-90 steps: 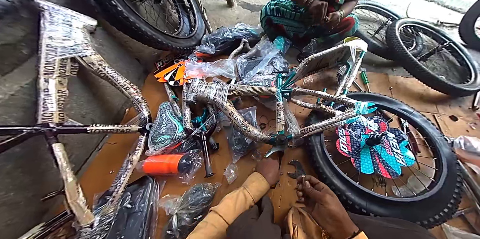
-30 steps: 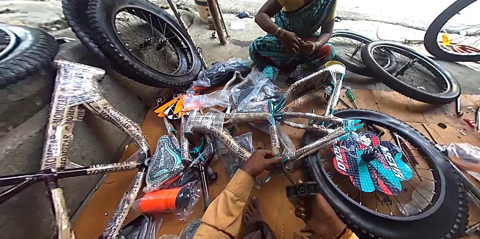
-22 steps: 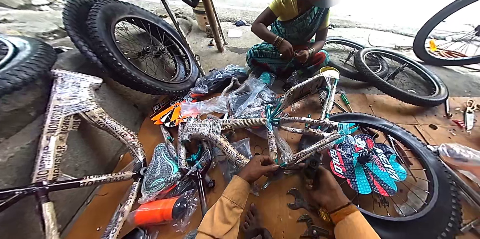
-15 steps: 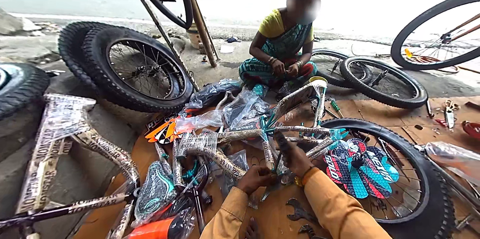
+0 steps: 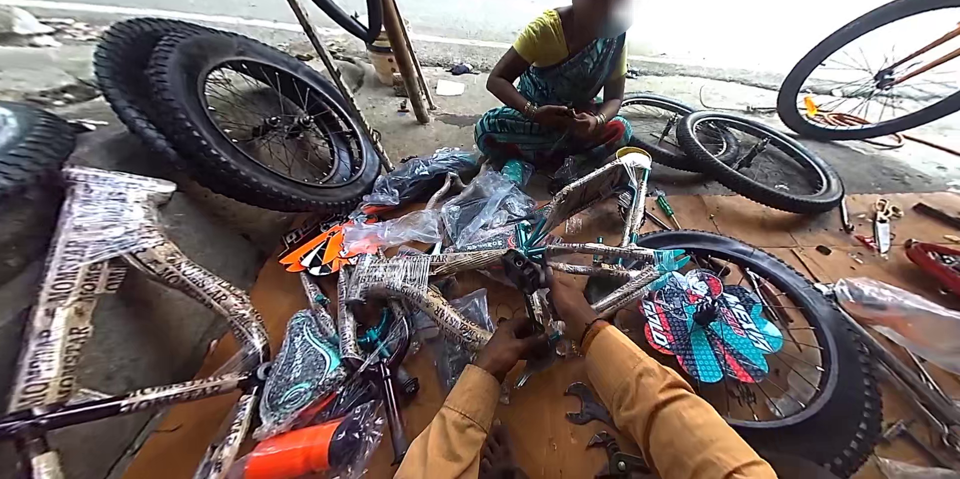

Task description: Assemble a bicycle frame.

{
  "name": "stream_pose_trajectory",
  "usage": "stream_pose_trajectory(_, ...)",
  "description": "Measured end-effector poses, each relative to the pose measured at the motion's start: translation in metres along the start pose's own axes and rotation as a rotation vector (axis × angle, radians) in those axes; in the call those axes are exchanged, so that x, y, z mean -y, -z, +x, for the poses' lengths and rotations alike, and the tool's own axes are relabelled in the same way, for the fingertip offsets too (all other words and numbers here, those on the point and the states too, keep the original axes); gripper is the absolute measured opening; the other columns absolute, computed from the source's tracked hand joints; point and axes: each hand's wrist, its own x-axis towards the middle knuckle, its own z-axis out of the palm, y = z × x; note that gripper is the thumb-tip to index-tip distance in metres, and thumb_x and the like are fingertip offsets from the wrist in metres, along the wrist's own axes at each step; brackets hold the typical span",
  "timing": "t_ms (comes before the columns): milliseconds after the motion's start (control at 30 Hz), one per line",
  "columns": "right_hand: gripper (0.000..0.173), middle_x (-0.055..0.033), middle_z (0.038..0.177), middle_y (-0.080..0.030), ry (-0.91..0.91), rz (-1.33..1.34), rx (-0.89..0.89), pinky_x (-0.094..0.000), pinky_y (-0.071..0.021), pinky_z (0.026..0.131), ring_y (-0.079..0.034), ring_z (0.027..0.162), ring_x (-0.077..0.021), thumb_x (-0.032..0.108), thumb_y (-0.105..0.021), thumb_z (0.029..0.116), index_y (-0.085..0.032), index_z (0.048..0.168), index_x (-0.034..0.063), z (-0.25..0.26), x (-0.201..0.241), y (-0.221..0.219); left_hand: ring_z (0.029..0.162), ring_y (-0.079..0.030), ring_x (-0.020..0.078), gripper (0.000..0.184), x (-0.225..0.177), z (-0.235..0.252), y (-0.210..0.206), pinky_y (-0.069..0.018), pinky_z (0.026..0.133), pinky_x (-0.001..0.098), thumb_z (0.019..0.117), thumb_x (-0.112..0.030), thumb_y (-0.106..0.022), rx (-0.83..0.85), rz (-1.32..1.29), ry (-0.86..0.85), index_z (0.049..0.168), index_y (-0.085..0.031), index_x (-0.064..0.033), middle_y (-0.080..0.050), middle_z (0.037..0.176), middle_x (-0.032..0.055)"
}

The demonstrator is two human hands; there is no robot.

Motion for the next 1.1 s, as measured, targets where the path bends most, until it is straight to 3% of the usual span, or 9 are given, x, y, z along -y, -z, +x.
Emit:
stream_pose_trajectory(100, 0.042, -0.0083, 0.082, -0.059, 0.127, -0.042, -0.063, -0.0369, -0.0491, 0.063, -0.054, 0.065, -0.0171, 0.040, -0.043, 0.1101, -0.068, 0.117, 0.0064, -0.036, -0.030, 0.023, 0.093, -0.071, 0.0205, 0.030, 0.006, -0.004, -0.007, -0.0604, 0.088, 0.0384, 0.0914, -0.013, -0.076, -0.051, 0.020, -0.039, 0.115, -0.066, 0.0024, -0.071, 0.102, 0.0134)
stream_pose_trajectory(133, 0.039, -0.0106, 0.089, -0.063, 0.135, -0.083, -0.067, -0.0388, -0.0521, 0.069, -0.059, 0.073, -0.0191, 0.036, -0.045, 0.1097, -0.067, 0.117, 0.0045, -0.048, -0.043, 0.029, 0.093, -0.071, 0.0213, 0.030, 0.007, -0.004, -0.008, -0.0606, 0.088, 0.0391, 0.0914, -0.012, -0.076, -0.070, 0.028, -0.033, 0.115, -0.066, 0.0026, -0.071, 0.103, 0.0140)
stream_pose_trajectory(200, 0.039, -0.0174, 0.115, -0.069, 0.107, -0.276, 0.010, -0.0470, -0.0542, 0.095, -0.068, 0.105, -0.0268, 0.031, -0.049, 0.1075, -0.065, 0.128, 0.0014, -0.072, -0.068, 0.035, 0.092, -0.071, 0.0234, 0.030, 0.011, -0.003, -0.008, -0.0605, 0.086, 0.0410, 0.0918, -0.010, -0.075, -0.104, 0.046, -0.010, 0.116, -0.064, 0.0044, -0.071, 0.103, 0.0158)
stream_pose_trajectory(267, 0.036, -0.0207, 0.127, -0.066, 0.068, -0.574, 0.161, -0.0555, -0.0491, 0.104, -0.063, 0.120, -0.0342, 0.023, -0.054, 0.1029, -0.064, 0.130, 0.0019, -0.100, -0.087, 0.030, 0.092, -0.072, 0.0238, 0.031, 0.018, 0.000, -0.009, -0.0610, 0.085, 0.0419, 0.0934, -0.012, -0.074, -0.117, 0.094, -0.013, 0.118, -0.064, 0.0041, -0.072, 0.104, 0.0159)
stream_pose_trajectory(367, 0.031, -0.0261, 0.121, -0.066, 0.044, -0.876, 0.339, -0.0666, -0.0523, 0.092, -0.064, 0.113, -0.0442, 0.016, -0.067, 0.0942, -0.066, 0.119, -0.0025, -0.121, -0.107, 0.001, 0.090, -0.072, 0.0223, 0.029, 0.017, -0.003, -0.015, -0.0617, 0.083, 0.0410, 0.0976, -0.016, -0.069, -0.150, 0.182, -0.033, 0.119, -0.065, 0.0026, -0.073, 0.103, 0.0150)
stream_pose_trajectory(467, 0.040, -0.0294, 0.127, -0.062, 0.062, -0.982, 0.374, -0.0700, -0.0482, 0.093, -0.060, 0.117, -0.0486, 0.013, -0.074, 0.0899, -0.063, 0.122, -0.0084, -0.120, -0.129, -0.019, 0.085, -0.071, 0.0170, 0.026, 0.012, -0.007, -0.019, -0.0606, 0.080, 0.0358, 0.1001, -0.015, -0.065, -0.178, 0.221, -0.013, 0.118, -0.062, 0.0034, -0.071, 0.100, 0.0127)
stream_pose_trajectory(733, 0.039, -0.0270, 0.131, -0.061, -0.056, -1.008, 0.378, -0.0651, -0.0504, 0.096, -0.060, 0.121, -0.0453, 0.014, -0.070, 0.0903, -0.064, 0.125, -0.0027, -0.109, -0.140, -0.006, 0.098, -0.071, 0.0249, 0.029, 0.001, -0.001, -0.016, -0.0594, 0.090, 0.0422, 0.0977, -0.013, -0.069, -0.118, 0.249, 0.108, 0.122, -0.064, 0.0030, -0.071, 0.110, 0.0175)
stream_pose_trajectory(933, 0.043, -0.0298, 0.136, -0.056, -0.217, -1.208, 0.399, -0.0658, -0.0512, 0.094, -0.059, 0.123, -0.0472, 0.017, -0.069, 0.0908, -0.061, 0.124, -0.0089, -0.116, -0.117, -0.024, 0.098, -0.070, 0.0251, 0.030, 0.004, 0.002, -0.005, -0.0577, 0.092, 0.0431, 0.0978, -0.014, -0.069, -0.070, 0.173, 0.111, 0.123, -0.065, 0.0023, -0.070, 0.112, 0.0175)
stream_pose_trajectory(1100, 0.035, -0.0228, 0.123, -0.068, -0.202, -0.991, 0.283, -0.0659, -0.0485, 0.098, -0.063, 0.119, -0.0421, 0.030, -0.065, 0.0968, -0.070, 0.120, 0.0041, -0.106, -0.087, 0.021, 0.087, -0.070, 0.0217, 0.024, 0.011, 0.006, 0.003, -0.0603, 0.084, 0.0402, 0.0954, -0.010, -0.071, -0.036, 0.078, 0.035, 0.113, -0.066, 0.0051, -0.070, 0.101, 0.0162)
